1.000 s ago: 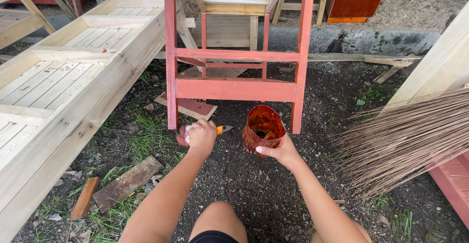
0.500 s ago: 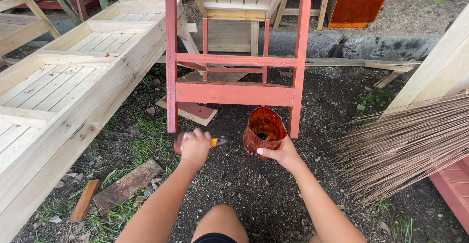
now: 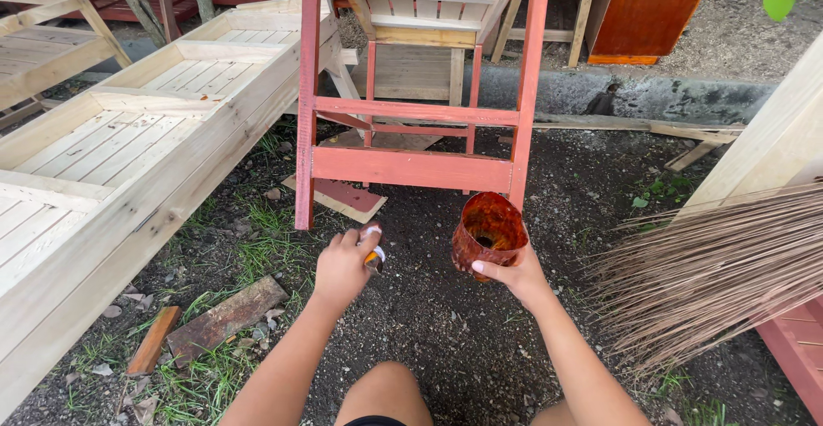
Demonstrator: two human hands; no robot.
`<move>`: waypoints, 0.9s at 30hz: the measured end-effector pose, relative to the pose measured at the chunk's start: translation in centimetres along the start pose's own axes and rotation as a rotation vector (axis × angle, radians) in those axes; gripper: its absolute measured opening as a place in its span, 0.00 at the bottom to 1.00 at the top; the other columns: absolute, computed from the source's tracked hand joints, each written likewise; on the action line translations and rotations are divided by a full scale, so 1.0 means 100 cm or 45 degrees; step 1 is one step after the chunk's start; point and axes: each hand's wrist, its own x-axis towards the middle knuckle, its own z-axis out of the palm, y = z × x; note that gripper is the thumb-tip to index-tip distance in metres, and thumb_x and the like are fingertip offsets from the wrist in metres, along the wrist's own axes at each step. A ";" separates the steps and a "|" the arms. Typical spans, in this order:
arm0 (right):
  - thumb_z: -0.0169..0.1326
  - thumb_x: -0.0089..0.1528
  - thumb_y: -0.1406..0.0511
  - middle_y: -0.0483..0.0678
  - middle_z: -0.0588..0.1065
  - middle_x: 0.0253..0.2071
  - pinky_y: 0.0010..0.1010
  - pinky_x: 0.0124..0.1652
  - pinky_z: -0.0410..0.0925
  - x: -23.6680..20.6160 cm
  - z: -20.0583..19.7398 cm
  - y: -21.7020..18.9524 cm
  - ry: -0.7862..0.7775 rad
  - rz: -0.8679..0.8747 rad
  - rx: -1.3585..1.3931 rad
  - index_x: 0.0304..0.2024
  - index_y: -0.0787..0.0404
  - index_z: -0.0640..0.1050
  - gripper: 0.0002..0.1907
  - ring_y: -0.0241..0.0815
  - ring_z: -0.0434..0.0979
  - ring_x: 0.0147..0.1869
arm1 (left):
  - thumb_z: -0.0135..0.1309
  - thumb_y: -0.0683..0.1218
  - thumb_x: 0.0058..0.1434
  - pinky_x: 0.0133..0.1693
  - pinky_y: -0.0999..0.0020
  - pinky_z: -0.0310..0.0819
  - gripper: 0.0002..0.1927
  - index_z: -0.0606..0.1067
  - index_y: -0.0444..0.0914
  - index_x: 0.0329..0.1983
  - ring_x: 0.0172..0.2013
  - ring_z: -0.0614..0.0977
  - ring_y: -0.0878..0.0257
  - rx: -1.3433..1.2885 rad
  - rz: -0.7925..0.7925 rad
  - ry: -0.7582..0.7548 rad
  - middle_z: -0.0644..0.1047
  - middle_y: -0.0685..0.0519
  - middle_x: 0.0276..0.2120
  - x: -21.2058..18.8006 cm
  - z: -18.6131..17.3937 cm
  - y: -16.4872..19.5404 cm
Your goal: The person applies red wood stain to an upside-down wooden chair frame using a brush, holding a stain container in the other hand. They work around the chair, brushing the legs, seat slats, and rails, moving between chairs in an outdoor workshop yard.
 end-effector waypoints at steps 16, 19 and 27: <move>0.74 0.44 0.59 0.52 0.71 0.64 0.46 0.66 0.66 -0.003 -0.024 -0.006 -0.151 0.048 0.070 0.69 0.59 0.63 0.54 0.50 0.70 0.69 | 0.69 0.41 0.57 0.46 0.66 0.77 0.18 0.80 0.36 0.50 0.42 0.83 0.61 -1.125 -0.577 0.643 0.82 0.51 0.43 0.017 -0.012 0.005; 0.75 0.43 0.59 0.51 0.69 0.65 0.45 0.67 0.65 0.008 -0.012 -0.007 -0.136 -0.044 -0.010 0.70 0.58 0.60 0.57 0.50 0.68 0.71 | 0.65 0.40 0.59 0.46 0.70 0.78 0.18 0.77 0.34 0.52 0.43 0.81 0.68 -1.545 -0.779 0.717 0.80 0.56 0.43 0.028 -0.005 0.006; 0.78 0.38 0.63 0.51 0.68 0.67 0.43 0.69 0.63 0.021 0.015 -0.004 -0.015 -0.131 -0.174 0.71 0.58 0.59 0.63 0.48 0.67 0.73 | 0.69 0.38 0.50 0.47 0.67 0.78 0.17 0.80 0.36 0.44 0.42 0.83 0.65 -1.593 -0.106 -0.053 0.83 0.54 0.41 0.100 -0.064 0.022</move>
